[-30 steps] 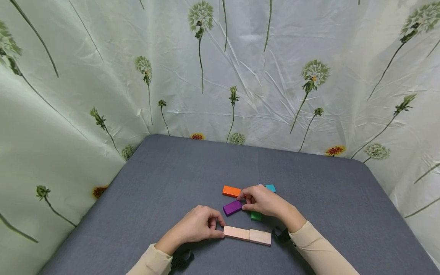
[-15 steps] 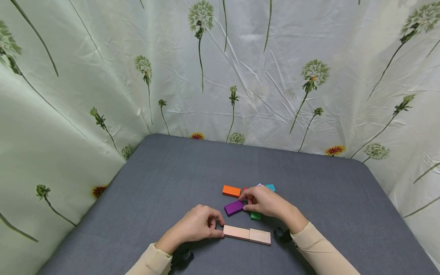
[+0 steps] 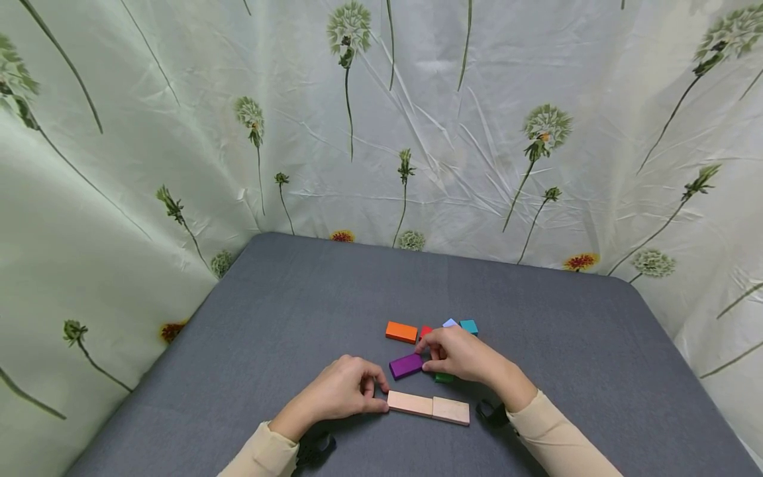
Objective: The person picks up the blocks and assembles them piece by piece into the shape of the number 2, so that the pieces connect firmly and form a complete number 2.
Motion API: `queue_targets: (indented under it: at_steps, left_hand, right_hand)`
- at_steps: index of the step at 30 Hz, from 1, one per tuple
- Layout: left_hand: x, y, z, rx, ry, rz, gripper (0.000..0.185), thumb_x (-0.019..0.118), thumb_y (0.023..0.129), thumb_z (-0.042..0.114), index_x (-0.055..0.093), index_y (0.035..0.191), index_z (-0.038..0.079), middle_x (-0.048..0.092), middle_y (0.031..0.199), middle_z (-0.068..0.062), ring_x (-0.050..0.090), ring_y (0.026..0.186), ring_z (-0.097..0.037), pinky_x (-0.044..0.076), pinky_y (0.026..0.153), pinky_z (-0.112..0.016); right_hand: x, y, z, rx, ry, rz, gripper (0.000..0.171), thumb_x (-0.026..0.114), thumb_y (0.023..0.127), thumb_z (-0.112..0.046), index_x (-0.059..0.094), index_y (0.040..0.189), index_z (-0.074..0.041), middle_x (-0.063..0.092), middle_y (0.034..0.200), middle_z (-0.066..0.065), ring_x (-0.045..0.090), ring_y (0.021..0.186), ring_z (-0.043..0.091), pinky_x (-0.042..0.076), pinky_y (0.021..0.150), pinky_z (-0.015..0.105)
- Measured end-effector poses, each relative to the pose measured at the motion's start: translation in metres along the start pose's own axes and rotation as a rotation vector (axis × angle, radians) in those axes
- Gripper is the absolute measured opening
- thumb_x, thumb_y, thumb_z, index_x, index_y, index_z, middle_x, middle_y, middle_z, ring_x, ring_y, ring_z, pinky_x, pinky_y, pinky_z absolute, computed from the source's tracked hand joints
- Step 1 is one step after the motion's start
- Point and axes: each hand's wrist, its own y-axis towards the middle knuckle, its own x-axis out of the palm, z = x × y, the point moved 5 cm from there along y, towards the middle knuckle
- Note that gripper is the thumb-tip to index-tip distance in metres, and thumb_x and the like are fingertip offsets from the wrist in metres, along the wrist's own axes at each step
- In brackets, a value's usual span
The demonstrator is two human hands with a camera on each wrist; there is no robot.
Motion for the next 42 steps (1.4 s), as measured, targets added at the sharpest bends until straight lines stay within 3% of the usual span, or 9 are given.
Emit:
queue_targets:
  at_steps: [42]
  left_hand:
    - [0.000, 0.000, -0.001, 0.003, 0.003, 0.011, 0.018, 0.093, 0.085, 0.026, 0.075, 0.086, 0.023, 0.054, 0.060, 0.018, 0.045, 0.053, 0.004, 0.031, 0.052, -0.019]
  right_hand:
    - [0.007, -0.001, -0.013, -0.045, -0.024, -0.023, 0.019, 0.086, 0.092, -0.014, 0.079, 0.110, -0.011, 0.054, 0.076, -0.010, 0.044, 0.067, -0.003, 0.039, 0.063, 0.020]
